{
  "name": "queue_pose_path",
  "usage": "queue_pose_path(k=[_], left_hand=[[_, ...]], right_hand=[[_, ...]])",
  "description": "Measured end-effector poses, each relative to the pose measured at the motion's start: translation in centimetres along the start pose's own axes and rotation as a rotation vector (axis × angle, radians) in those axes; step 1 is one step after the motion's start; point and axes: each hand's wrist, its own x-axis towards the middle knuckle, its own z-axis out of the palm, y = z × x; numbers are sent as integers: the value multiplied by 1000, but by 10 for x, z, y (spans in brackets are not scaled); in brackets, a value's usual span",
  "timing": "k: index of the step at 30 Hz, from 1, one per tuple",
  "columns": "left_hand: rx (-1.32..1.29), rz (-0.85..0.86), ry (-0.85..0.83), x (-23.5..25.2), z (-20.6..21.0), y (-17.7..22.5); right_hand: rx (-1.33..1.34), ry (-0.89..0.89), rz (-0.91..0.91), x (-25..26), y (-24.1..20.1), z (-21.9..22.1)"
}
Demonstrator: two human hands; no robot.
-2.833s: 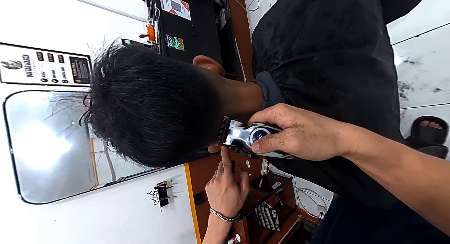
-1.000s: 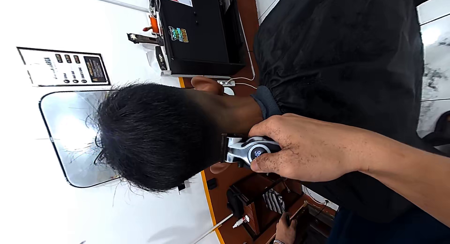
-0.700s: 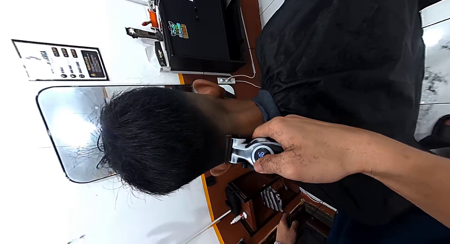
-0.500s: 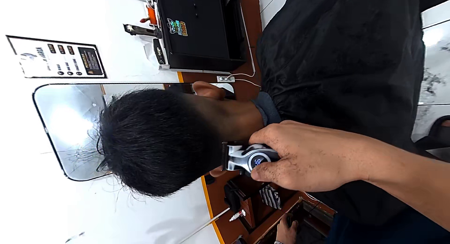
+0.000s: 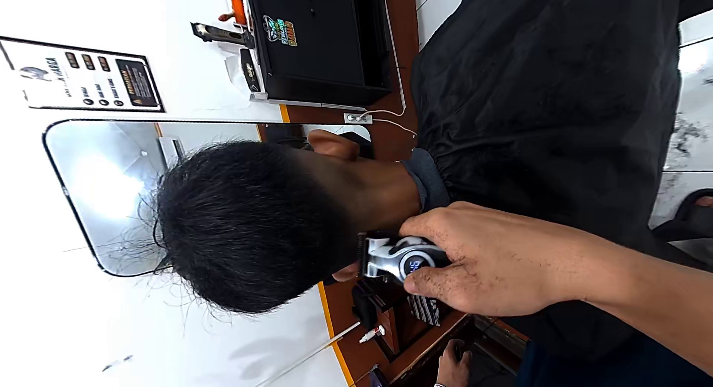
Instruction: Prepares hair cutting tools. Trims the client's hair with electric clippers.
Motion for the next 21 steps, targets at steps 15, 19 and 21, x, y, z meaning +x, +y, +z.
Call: queue_pose_path(k=[15,19,21], left_hand=[[-2,-18,-9,-8,4,6],[-8,-28,-17,-12,7,8],[-11,-22,-14,-13,9,7]], right_hand=[[1,-24,-2,1,1,0],[6,-35,-15,4,-2,2],[21,-53,-11,2,-2,1]])
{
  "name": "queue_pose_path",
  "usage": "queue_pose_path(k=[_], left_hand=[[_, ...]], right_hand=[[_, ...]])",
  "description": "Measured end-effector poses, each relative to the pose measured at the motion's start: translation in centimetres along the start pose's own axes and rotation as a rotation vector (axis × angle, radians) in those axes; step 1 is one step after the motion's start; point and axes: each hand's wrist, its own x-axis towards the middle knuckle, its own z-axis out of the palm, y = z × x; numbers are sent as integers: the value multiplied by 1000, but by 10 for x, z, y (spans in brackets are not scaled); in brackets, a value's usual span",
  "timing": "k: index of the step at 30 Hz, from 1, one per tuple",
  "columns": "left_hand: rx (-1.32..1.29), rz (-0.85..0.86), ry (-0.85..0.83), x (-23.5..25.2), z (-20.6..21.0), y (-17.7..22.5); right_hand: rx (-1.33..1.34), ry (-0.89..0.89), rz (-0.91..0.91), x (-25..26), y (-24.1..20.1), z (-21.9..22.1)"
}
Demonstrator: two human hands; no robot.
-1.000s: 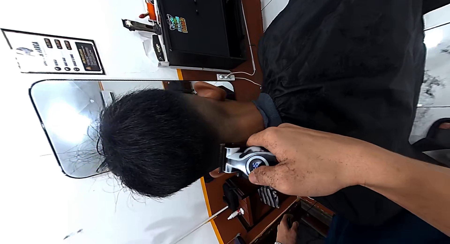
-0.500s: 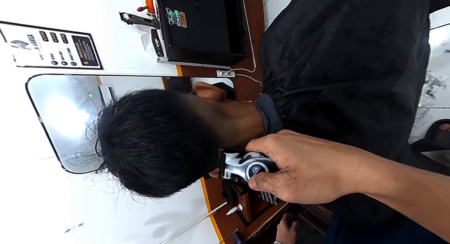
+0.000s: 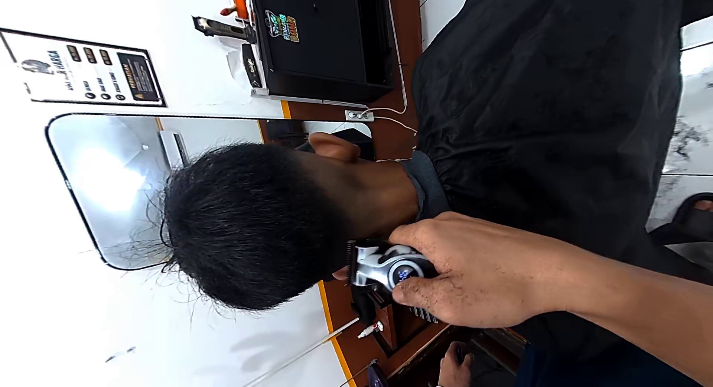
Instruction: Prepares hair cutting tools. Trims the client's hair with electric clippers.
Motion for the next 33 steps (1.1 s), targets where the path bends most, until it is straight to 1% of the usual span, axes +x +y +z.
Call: queue_pose_path(k=[3,6,10,14,15,19,20,22,23,24,26,27,29,30,32,33], left_hand=[[-15,0,5,-1,4,-3],[-15,-6,-9,-3,8,-3],[-12,-6,-5,-7,10,-2],[-10,-19,-21,-8,13,-1],[-15,-17,-15,-9,13,-1],[-32,-18,-13,-10,16,-1],[-26,-27,-22,-11,17,-1],[-23,-36,-31,-12,19,1],[-27,-36,-31,-13,19,3],[-31,-32,-27,-14,20,5],[-35,-25,-22,-14,20,6],[-37,-23,-22,-14,20,6],[-37,-23,-20,-14,21,6],[-37,-23,-19,-14,21,5],[-43,-26,-19,-14,20,4],[-45,-29,-19,-14,21,3]], right_hand=[[-14,21,22,0,3,-2],[21,-8,3,1,-1,-2],[-3,10,59,-1,1,-7],[2,1,0,-1,-3,-7],[-26,20,-1,-2,-2,-8],[-177,128,95,-11,-4,-17],[-211,161,70,-11,-4,-17],[-272,269,-90,-4,5,-13],[-292,295,-138,-1,7,-12],[-293,279,-129,-1,5,-13],[-266,194,-29,-5,-7,-21],[-251,195,-40,-5,-8,-21],[-252,258,-172,0,-2,-16],[-273,247,-192,1,-2,-17],[-328,146,-123,-2,-7,-28],[-344,195,-164,2,0,-27]])
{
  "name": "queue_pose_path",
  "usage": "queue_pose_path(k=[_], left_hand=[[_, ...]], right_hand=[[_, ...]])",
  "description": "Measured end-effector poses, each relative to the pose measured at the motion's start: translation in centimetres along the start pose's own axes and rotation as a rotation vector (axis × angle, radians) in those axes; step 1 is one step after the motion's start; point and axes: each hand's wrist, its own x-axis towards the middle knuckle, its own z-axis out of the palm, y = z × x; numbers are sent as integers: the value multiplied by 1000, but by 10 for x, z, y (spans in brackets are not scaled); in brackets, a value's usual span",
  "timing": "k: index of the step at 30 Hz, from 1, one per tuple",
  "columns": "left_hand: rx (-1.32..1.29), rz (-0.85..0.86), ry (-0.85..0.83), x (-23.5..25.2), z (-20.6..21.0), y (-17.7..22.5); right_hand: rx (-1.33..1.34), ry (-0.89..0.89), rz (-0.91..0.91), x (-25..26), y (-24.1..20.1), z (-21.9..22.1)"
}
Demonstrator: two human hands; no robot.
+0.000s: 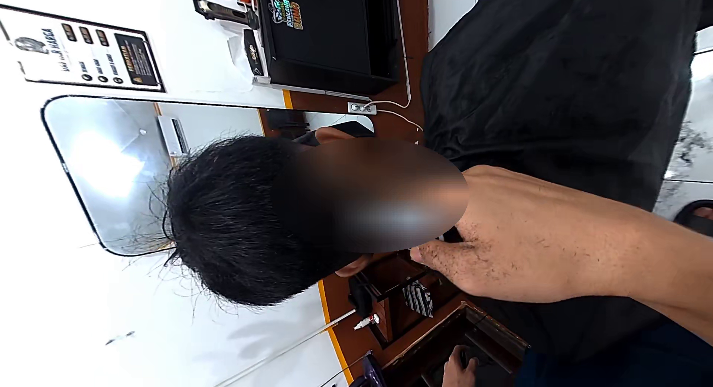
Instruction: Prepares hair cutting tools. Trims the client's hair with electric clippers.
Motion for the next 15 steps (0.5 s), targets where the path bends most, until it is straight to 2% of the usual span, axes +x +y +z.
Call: queue_pose_path(k=[1,5,7,9,10,13,14,15], left_hand=[[0,-4,-4,1,0,-1],[11,-3,-7,1,1,0],[10,-2,-6,0,-1,2],[10,3,-5,0,-1,1],[5,5,-1,1,-1,1],[9,-7,-8,0,-2,2],[14,-14,-14,0,-2,2],[16,-15,-15,1,-2,2]], right_hand=[[-7,122,-66,5,10,11],[7,74,-16,2,0,6],[26,73,-67,7,0,5],[85,192,-212,27,18,17],[108,219,-210,31,22,19],[21,-51,151,3,-4,-14],[37,-33,151,2,-6,-13],[73,47,57,7,0,-6]])
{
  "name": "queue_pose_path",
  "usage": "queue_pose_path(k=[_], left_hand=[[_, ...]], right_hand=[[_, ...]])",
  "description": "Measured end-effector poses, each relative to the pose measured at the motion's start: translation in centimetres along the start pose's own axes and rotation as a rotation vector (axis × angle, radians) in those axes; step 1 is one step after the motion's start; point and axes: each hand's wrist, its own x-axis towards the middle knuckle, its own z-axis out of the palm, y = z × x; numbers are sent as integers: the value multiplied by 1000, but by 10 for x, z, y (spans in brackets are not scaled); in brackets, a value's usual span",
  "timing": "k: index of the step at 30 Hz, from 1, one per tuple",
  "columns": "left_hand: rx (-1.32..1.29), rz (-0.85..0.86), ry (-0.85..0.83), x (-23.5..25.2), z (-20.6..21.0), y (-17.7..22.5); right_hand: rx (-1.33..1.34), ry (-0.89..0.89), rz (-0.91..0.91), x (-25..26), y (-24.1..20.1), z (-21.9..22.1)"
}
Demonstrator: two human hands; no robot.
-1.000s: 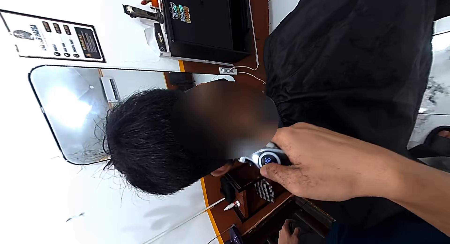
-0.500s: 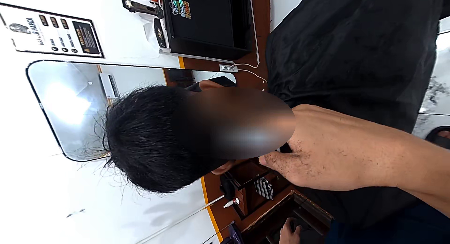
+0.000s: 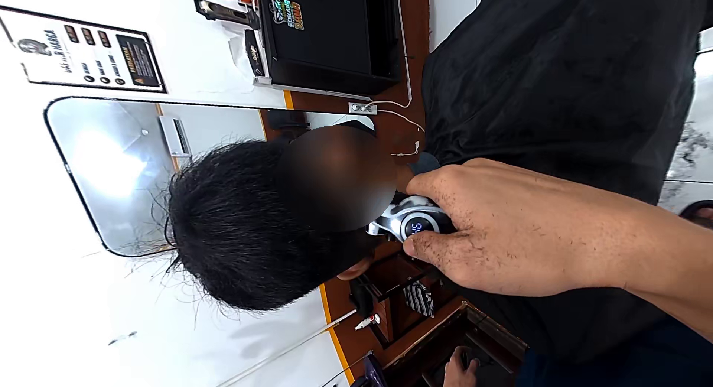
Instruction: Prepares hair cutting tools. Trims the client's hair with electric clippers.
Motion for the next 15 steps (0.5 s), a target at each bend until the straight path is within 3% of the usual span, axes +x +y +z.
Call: queue_pose_path(k=[1,2,3,5,9,11,15], left_hand=[[0,4,3,0,0,0],[-3,9,8,-1,0,-1],[-6,13,12,-1,0,-1],[-13,9,13,-2,-1,0],[-10,1,1,-3,1,0],[-9,3,-3,-3,3,-1],[-11,-2,-6,-2,3,-1]], right_hand=[[64,87,-146,12,10,11],[41,-24,-208,23,13,7],[54,8,-314,41,22,16],[88,75,-399,53,32,25],[-36,-69,-7,4,0,-6],[-27,61,-54,2,-1,4],[-42,-109,139,-4,-14,-16]])
